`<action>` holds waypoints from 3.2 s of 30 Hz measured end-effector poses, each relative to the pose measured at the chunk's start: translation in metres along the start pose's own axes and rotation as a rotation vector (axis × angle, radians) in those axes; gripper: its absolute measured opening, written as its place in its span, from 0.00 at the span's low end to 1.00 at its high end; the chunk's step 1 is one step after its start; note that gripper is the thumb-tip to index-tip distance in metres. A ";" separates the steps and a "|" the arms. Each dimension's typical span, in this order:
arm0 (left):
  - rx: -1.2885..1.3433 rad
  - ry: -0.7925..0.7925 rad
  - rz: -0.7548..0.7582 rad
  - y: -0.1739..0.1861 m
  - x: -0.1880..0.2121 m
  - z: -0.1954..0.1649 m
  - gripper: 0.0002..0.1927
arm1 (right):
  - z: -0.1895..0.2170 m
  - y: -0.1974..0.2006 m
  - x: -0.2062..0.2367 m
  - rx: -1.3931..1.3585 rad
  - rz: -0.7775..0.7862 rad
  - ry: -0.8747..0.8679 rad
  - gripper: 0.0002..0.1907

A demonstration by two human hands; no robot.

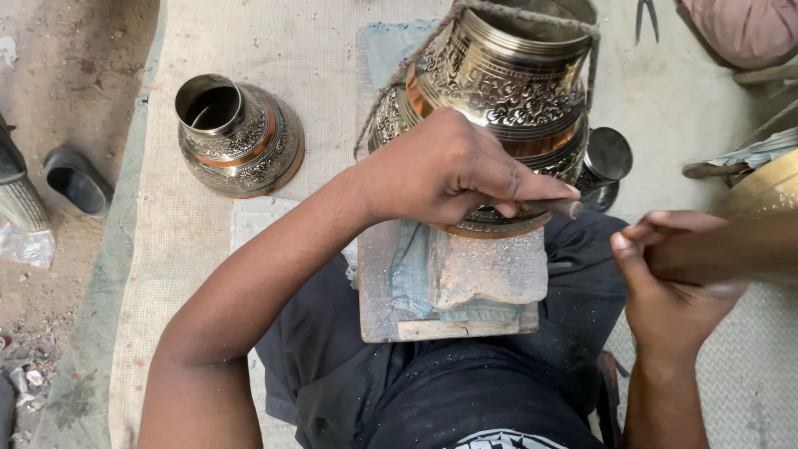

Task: The person sits on the floor and uses a chisel and hammer to engrave a decorative pattern onto a brass pot. They hold the chisel against the pot's surface and strike it repeatedly with a wooden-handled hammer, rotating the pot to work on different sections.

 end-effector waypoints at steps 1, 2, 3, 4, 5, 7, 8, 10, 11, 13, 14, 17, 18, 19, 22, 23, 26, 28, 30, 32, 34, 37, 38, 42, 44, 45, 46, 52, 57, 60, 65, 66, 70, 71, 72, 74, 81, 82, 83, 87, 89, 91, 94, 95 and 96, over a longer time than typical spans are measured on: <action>0.011 -0.002 -0.001 0.000 0.000 0.001 0.30 | 0.006 -0.004 0.000 0.196 0.036 0.098 0.17; 0.014 0.000 -0.003 0.001 0.001 0.001 0.30 | 0.010 -0.010 0.001 0.394 0.070 0.197 0.16; 0.018 0.001 -0.004 0.001 0.001 0.002 0.31 | 0.003 -0.004 -0.001 0.191 0.009 0.061 0.16; 0.026 0.004 -0.005 0.001 0.002 0.002 0.32 | -0.006 0.001 -0.001 -0.009 -0.048 -0.077 0.15; 0.027 -0.005 -0.016 0.001 0.001 0.002 0.30 | -0.016 0.003 -0.001 -0.211 -0.098 -0.217 0.14; 0.023 -0.022 -0.037 0.002 0.001 0.003 0.28 | 0.009 -0.008 -0.001 0.232 0.020 0.143 0.17; 0.034 -0.007 -0.020 0.001 0.002 0.005 0.29 | 0.019 -0.016 0.003 0.449 0.078 0.326 0.19; 0.063 0.023 0.019 -0.002 0.003 0.008 0.31 | 0.002 -0.002 -0.002 0.078 -0.040 0.030 0.16; 0.069 0.017 0.012 -0.002 0.003 0.008 0.31 | -0.010 0.002 -0.001 -0.105 -0.093 -0.121 0.15; 0.079 0.002 -0.002 -0.001 0.002 0.008 0.30 | 0.008 -0.009 0.002 0.288 0.016 0.155 0.16; 0.076 0.001 0.007 -0.001 0.002 0.009 0.31 | 0.014 -0.016 0.005 0.482 0.069 0.295 0.16; 0.076 0.005 0.024 -0.003 0.001 0.010 0.30 | -0.021 0.002 0.003 -0.185 -0.117 -0.184 0.14; 0.072 0.007 0.022 -0.004 0.000 0.011 0.28 | -0.010 -0.002 0.003 0.016 -0.058 -0.015 0.15; 0.066 0.005 0.021 -0.004 -0.001 0.012 0.26 | 0.001 -0.008 0.003 0.214 0.002 0.157 0.16; 0.002 0.009 0.041 -0.004 -0.001 0.013 0.30 | -0.010 -0.001 0.002 -0.015 -0.068 0.010 0.16; 0.033 0.011 0.034 -0.003 0.000 0.012 0.29 | -0.022 0.003 0.001 -0.225 -0.126 -0.153 0.15; 0.075 0.008 0.030 0.000 -0.001 0.010 0.29 | 0.002 -0.014 0.002 0.399 0.058 0.206 0.14; 0.054 0.020 0.057 -0.002 -0.001 0.011 0.32 | -0.014 0.002 0.000 -0.044 -0.104 -0.084 0.15; 0.061 0.014 0.037 -0.001 -0.002 0.008 0.31 | -0.013 0.002 0.000 -0.024 -0.098 -0.081 0.15; 0.054 0.018 0.033 -0.001 -0.004 0.009 0.30 | 0.006 -0.013 0.002 0.448 0.066 0.235 0.15; 0.039 0.044 0.043 -0.002 -0.004 0.011 0.31 | -0.016 0.008 0.001 -0.061 -0.147 -0.109 0.14; 0.033 0.028 0.040 -0.003 -0.006 0.010 0.30 | -0.010 0.002 0.003 0.137 -0.053 0.006 0.13; 0.020 0.040 0.042 -0.004 -0.007 0.011 0.29 | -0.010 0.002 0.004 0.149 -0.053 0.017 0.13; 0.003 0.071 0.054 -0.006 -0.009 0.013 0.28 | -0.020 0.011 0.005 -0.020 -0.133 -0.107 0.14; -0.002 0.073 0.049 -0.006 -0.010 0.013 0.27 | -0.011 0.005 0.005 0.183 -0.043 0.036 0.13; -0.007 0.072 0.048 -0.005 -0.010 0.012 0.26 | -0.011 0.005 0.004 0.181 -0.041 0.038 0.13; -0.005 0.073 0.046 -0.005 -0.010 0.012 0.25 | -0.021 0.012 0.006 -0.021 -0.118 -0.107 0.14; 0.058 0.070 0.025 -0.001 -0.009 0.008 0.23 | -0.024 0.011 0.008 0.076 -0.103 -0.081 0.14; 0.051 0.029 0.013 0.000 -0.008 0.006 0.24 | -0.013 0.009 0.009 0.258 -0.083 0.071 0.14; 0.048 0.025 0.001 -0.001 -0.007 0.007 0.24 | -0.028 0.016 0.009 0.003 -0.130 -0.115 0.14; 0.044 0.024 -0.057 0.000 -0.004 0.004 0.25 | -0.042 0.029 0.007 -0.091 -0.187 -0.171 0.14; 0.032 0.028 -0.061 0.000 -0.004 0.003 0.25 | -0.036 0.027 0.003 0.029 -0.127 -0.067 0.12; 0.027 -0.014 -0.055 -0.005 -0.007 -0.003 0.26 | -0.037 0.024 -0.013 0.410 0.097 -0.004 0.11; 0.015 -0.029 -0.047 -0.008 -0.009 -0.005 0.26 | -0.044 0.026 -0.015 0.484 0.144 -0.082 0.13; -0.001 -0.048 -0.043 -0.009 -0.011 -0.006 0.25 | -0.029 0.029 -0.020 0.489 0.079 0.060 0.12; -0.043 -0.047 -0.024 -0.013 -0.015 -0.006 0.21 | -0.011 0.034 -0.024 0.385 -0.037 0.192 0.13; -0.044 0.025 0.046 -0.019 -0.022 -0.003 0.19 | -0.035 0.024 -0.012 -0.043 -0.093 0.093 0.21; -0.035 0.048 0.058 -0.019 -0.022 -0.001 0.20 | -0.040 0.020 -0.012 0.205 -0.015 0.122 0.19; -0.062 0.022 0.045 -0.018 -0.023 -0.003 0.17 | -0.047 0.014 -0.010 0.452 0.069 0.148 0.18; -0.069 -0.012 0.003 -0.017 -0.020 -0.006 0.19 | -0.071 0.039 -0.006 -0.231 -0.109 -0.149 0.19; -0.067 -0.002 -0.007 -0.020 -0.020 -0.003 0.24 | -0.066 0.033 -0.004 -0.148 -0.030 -0.040 0.17; -0.106 0.018 -0.010 -0.021 -0.019 0.001 0.24 | -0.068 0.030 -0.004 -0.052 -0.006 0.007 0.14; -0.083 -0.019 -0.004 -0.020 -0.018 -0.003 0.25 | -0.079 0.025 -0.006 -0.037 0.008 -0.034 0.14; -0.088 -0.014 -0.010 -0.020 -0.018 -0.003 0.26 | -0.082 0.024 -0.007 -0.056 0.014 -0.052 0.14; -0.096 -0.011 -0.015 -0.019 -0.019 -0.003 0.26 | -0.085 0.024 -0.008 -0.092 0.010 -0.066 0.14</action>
Point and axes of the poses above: each hand's wrist, its own x-axis away from the middle knuckle, its own y-axis out of the back of the hand, z = x × y, the point moved 9 cm from there along -x, towards the middle knuckle, and after that the axes turned 10 degrees about -z, right-handed, at the moved point
